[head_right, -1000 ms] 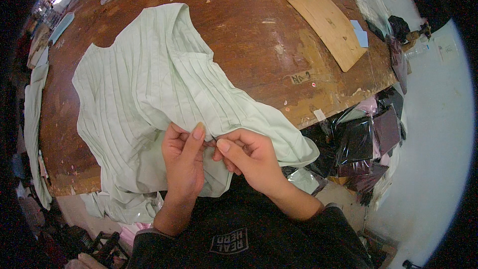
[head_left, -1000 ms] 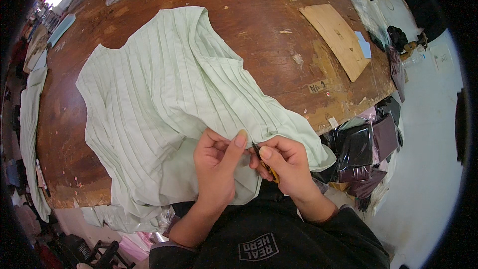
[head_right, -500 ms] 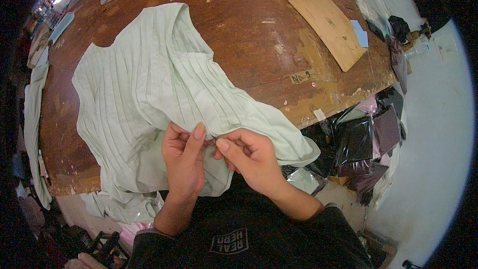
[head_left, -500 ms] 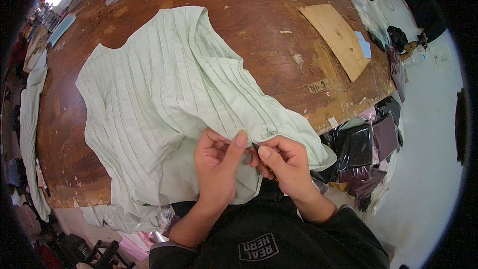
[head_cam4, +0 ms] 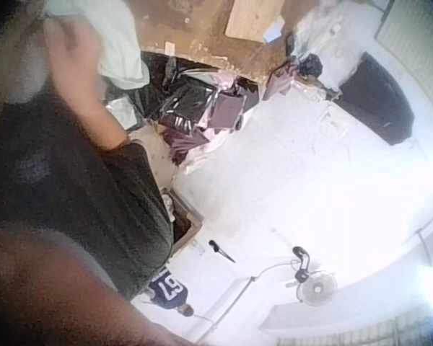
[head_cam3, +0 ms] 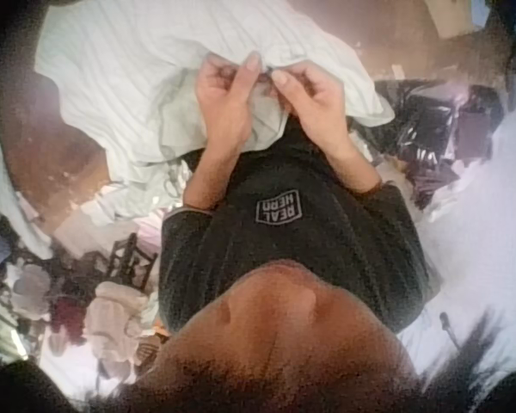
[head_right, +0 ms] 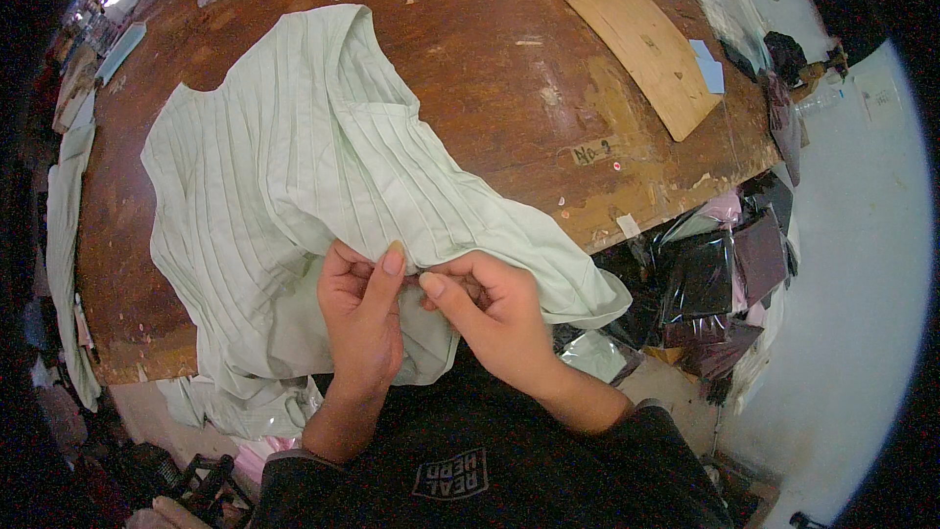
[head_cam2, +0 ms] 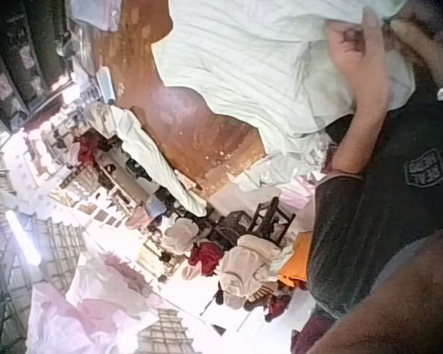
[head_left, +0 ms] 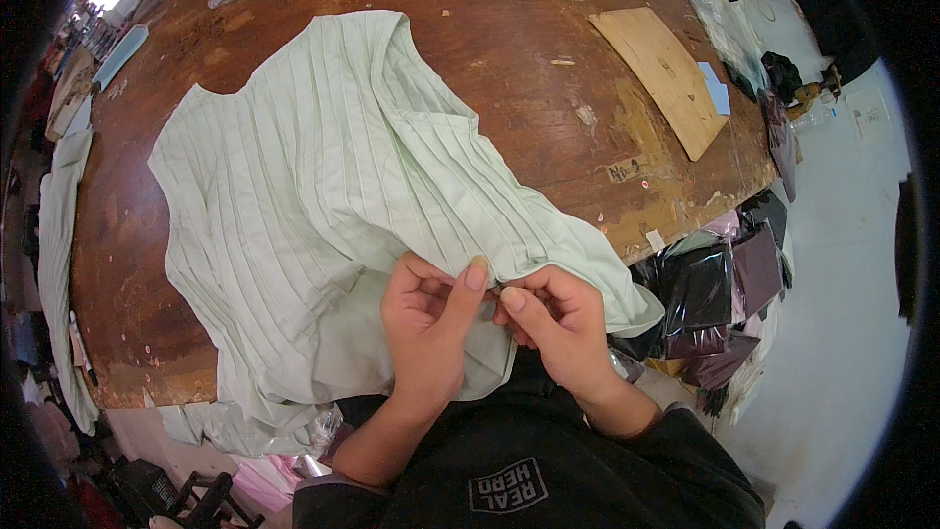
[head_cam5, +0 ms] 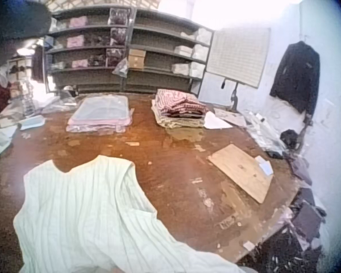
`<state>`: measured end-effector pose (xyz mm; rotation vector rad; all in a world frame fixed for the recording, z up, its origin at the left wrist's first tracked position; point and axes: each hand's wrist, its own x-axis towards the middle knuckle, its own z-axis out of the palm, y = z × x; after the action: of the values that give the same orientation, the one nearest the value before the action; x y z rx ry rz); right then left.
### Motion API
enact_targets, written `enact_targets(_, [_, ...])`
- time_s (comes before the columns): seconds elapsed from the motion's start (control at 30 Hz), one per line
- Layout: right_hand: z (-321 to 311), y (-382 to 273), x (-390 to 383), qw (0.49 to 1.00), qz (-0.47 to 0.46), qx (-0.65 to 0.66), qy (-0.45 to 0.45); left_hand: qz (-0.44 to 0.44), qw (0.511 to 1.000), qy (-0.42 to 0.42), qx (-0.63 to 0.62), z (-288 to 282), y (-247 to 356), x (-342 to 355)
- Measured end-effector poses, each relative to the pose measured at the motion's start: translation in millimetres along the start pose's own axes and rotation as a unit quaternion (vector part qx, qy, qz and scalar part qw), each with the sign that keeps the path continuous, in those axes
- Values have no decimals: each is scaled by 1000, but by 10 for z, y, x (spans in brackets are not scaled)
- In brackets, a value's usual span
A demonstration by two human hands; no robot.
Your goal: The person uses a small pair of scissors to trim threads and edges on a light green pleated fabric laid on a wooden worktable. The hands repeatedly lift and adjust the fabric while snipping along the seams and hems.
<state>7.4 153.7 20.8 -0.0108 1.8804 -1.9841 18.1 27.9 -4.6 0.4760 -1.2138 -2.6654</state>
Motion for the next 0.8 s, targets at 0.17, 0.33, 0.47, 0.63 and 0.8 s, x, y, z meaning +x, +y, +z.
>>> enact_targets(0.17, [3, -1, -9, 999, -12, -34, 9, 2, 1000, -4, 2, 5, -2, 1])
enact_targets(0.33, [34, -2, 0, 999, -32, -34, 15, 11, 1000, -10, 10, -12, -11, -1])
enact_targets(0.47, [4, -7, -2, 999, -13, -38, 8, 14, 1000, -11, 17, -14, -16, 2])
enact_targets(0.63, [-90, 7, -86, 986, -114, -104, -60, 8, 1000, 6, 5, -55, -44, 24])
enact_targets(0.8, [-117, -100, -101, 974, -153, -161, -49, -1, 1000, -5, -14, -25, 6, 17])
